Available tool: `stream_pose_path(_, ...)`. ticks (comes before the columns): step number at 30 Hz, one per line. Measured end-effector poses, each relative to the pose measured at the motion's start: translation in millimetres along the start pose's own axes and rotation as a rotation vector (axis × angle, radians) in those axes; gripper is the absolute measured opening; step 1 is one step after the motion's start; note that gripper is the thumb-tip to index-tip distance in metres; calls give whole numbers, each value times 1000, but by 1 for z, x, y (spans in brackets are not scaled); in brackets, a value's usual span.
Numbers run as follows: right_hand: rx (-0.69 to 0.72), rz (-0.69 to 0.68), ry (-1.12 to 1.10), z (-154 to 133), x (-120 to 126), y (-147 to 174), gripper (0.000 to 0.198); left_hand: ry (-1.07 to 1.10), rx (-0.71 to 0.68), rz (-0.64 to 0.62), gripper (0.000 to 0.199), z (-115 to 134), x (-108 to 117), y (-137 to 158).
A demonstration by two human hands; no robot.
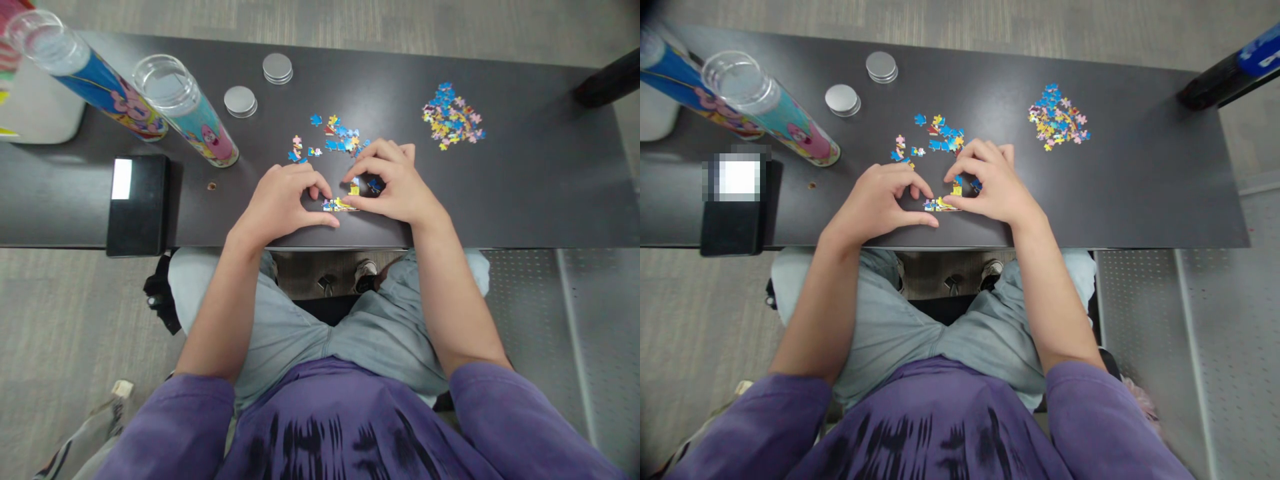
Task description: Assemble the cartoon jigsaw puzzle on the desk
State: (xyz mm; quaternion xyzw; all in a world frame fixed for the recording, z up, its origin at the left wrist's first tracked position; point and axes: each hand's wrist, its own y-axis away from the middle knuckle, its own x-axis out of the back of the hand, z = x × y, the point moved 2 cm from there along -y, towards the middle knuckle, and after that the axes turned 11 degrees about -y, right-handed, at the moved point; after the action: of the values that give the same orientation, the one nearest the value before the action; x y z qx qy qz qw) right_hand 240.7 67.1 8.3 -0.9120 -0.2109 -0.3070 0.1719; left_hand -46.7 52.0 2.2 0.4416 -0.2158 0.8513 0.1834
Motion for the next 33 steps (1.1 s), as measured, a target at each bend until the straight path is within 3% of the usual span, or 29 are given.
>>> stream_pose_path(4, 5, 22, -8, 1, -1, -1, 43, 54, -40, -21, 31, -3, 6, 2)
stream_pose_path(7, -10, 21, 0, -1, -1, -1, 46, 40, -31, -31, 20, -3, 6, 2)
stream_pose_path(16, 3, 8, 23, -1, -1, -2, 54, 18, -18, -15, 22, 2, 5, 2)
stream_pose_path(22, 25, 25, 18, 4, -3, -2, 52, -37, 51, 69, 9, 8, -5, -3)
stream_pose_path(25, 64, 25, 14, 5, -3, -2, 52, -55, 61, 81, 15, 9, -10, -5)
stream_pose_path(33, -12, 19, -39, 0, -2, -2, 51, -61, 56, 82, 22, 8, -12, -4)
